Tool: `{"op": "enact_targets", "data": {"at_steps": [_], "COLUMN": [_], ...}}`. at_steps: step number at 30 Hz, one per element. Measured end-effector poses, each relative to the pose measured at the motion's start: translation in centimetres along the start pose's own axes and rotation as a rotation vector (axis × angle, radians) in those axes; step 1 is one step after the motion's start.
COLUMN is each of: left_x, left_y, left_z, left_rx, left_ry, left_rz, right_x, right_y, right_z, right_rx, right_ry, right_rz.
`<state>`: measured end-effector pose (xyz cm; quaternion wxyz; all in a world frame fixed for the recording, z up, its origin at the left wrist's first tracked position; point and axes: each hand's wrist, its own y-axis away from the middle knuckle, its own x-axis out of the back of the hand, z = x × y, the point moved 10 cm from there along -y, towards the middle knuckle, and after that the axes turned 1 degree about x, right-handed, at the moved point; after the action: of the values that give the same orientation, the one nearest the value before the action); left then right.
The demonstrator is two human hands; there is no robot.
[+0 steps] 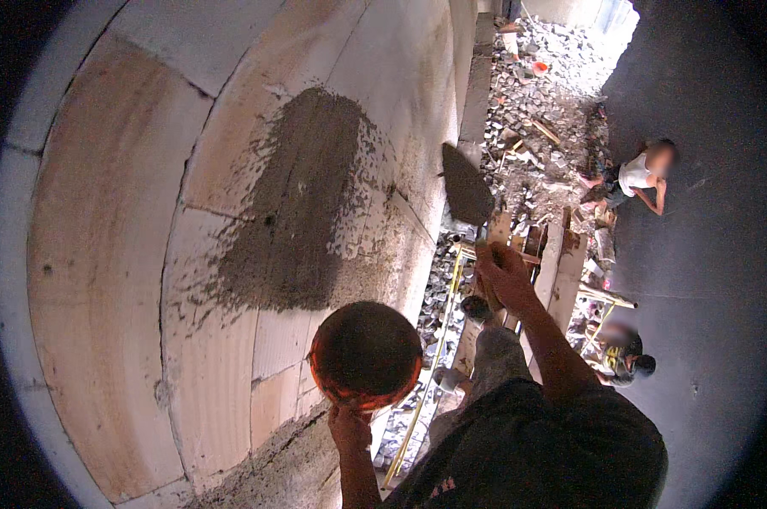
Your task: The person mixes cement in a bucket using a trowel, then scoops the mixture and applies it to a concrete wall. The worker repeatedly scoops and throws the cement onto the wall surface to cover it.
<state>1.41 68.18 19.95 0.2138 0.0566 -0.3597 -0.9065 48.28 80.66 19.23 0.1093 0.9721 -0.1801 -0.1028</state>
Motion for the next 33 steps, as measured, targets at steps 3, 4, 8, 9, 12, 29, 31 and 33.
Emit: {"op": "enact_targets", "data": {"at_steps": [3, 4, 8, 9, 12, 29, 31, 33], "left_x": [-1.0, -0.8, -0.9, -0.2, 0.0, -14.1, -16.0, -16.8], "left_y": [1.3, 1.5, 2.6, 2.6, 2.6, -4.4, -5.2, -6.4], "left_z": [0.1, -0.5, -1.6, -1.9, -3.2, 5.5, 6.2, 5.4], "left_rx": [-0.005, 0.021, -0.002, 0.001, 0.078, -0.146, -0.185, -0.1], "left_ry": [0.128, 0.112, -0.079, -0.204, -0.135, -0.378, -0.452, -0.335], "left_rz": [-0.022, 0.04, 0.036, 0.1, 0.155, -0.142, -0.184, -0.161], "right_x": [0.1, -1.0, -17.2, -21.1, -23.7, -14.9, -13.5, -11.5], "right_y": [-7.2, -9.3, -14.9, -14.7, -10.2, -4.6, -6.6, -6.4], "right_z": [4.6, 3.7, -5.0, -8.4, -16.4, 1.6, 4.8, 7.6], "right_rx": [-0.052, 0.027, 0.321, 0.386, 0.467, 0.318, 0.098, -0.159], "right_ry": [-0.008, 0.142, 0.053, -0.026, -0.209, 1.454, 1.358, 1.189], "right_rz": [0.39, 0.51, 0.438, 0.31, -0.057, -1.138, -1.341, -1.517]}}
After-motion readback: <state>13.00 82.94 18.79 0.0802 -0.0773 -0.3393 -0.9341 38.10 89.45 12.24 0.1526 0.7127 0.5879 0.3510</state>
